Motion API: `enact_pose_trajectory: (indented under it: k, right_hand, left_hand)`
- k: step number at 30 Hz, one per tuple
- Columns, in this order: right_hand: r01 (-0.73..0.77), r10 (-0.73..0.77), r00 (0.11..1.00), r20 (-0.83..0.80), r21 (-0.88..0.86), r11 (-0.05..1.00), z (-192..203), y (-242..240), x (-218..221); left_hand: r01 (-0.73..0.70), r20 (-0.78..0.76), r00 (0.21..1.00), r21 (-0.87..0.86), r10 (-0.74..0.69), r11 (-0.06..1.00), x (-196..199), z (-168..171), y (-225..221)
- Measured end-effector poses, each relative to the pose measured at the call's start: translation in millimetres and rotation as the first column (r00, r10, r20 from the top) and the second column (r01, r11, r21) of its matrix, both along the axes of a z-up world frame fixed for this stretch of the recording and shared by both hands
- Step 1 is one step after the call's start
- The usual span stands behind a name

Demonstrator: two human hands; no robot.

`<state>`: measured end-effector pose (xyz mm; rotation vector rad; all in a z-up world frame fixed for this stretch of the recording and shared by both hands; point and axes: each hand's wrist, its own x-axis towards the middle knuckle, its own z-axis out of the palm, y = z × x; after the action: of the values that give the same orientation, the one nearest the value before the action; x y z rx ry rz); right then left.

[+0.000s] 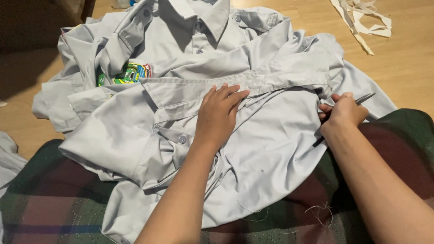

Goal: Trimming loose threads from the collars, sleeves, and pockets of shirts using small scissors.

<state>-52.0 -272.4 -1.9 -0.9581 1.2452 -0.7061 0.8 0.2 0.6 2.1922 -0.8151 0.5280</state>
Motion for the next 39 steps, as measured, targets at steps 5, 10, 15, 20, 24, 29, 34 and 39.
enact_pose_trajectory:
  k: [5,10,15,20,24,29,34,39]
  right_hand:
    - [-0.159,0.146,0.985,-0.093,-0.148,0.976,1.4,8.5,-8.3]
    - [-0.268,0.243,0.958,-0.150,-0.178,0.947,2.8,12.3,-9.5]
    - [-0.235,0.221,0.963,-0.151,-0.078,0.969,-6.8,2.5,2.2]
    - [-0.314,0.295,0.943,-0.152,-0.116,0.942,-32.7,-15.8,10.1]
    - [-0.358,0.340,0.930,-0.140,-0.137,0.924,-24.2,-8.9,9.7]
    - [-0.271,0.265,0.962,-0.069,-0.119,0.955,-26.8,-13.3,7.1]
    - [-0.116,0.116,0.993,0.006,-0.033,0.993,-12.8,-2.5,0.5]
    - [-0.275,0.274,0.961,-0.031,-0.039,0.961,-3.8,3.6,-6.2]
  left_hand:
    - [0.002,-0.009,1.000,0.006,-0.001,1.000,0.1,-0.5,-0.6]
    - [-0.001,-0.007,1.000,0.010,0.001,1.000,-0.1,0.0,-0.5]
    - [-0.009,-0.001,1.000,0.001,0.009,1.000,-0.5,1.2,-1.0]
    - [0.000,-0.009,1.000,0.012,0.000,1.000,-0.6,2.4,-0.3]
    - [-0.006,-0.004,1.000,0.004,0.006,1.000,-1.4,3.8,-0.4]
    - [-0.008,-0.001,1.000,0.003,0.008,1.000,-0.4,1.9,-0.8]
    - [-0.007,0.004,1.000,0.000,0.007,1.000,0.1,-0.6,-0.9]
    - [0.025,-0.016,1.000,0.041,-0.024,0.999,-0.4,-0.6,1.4]
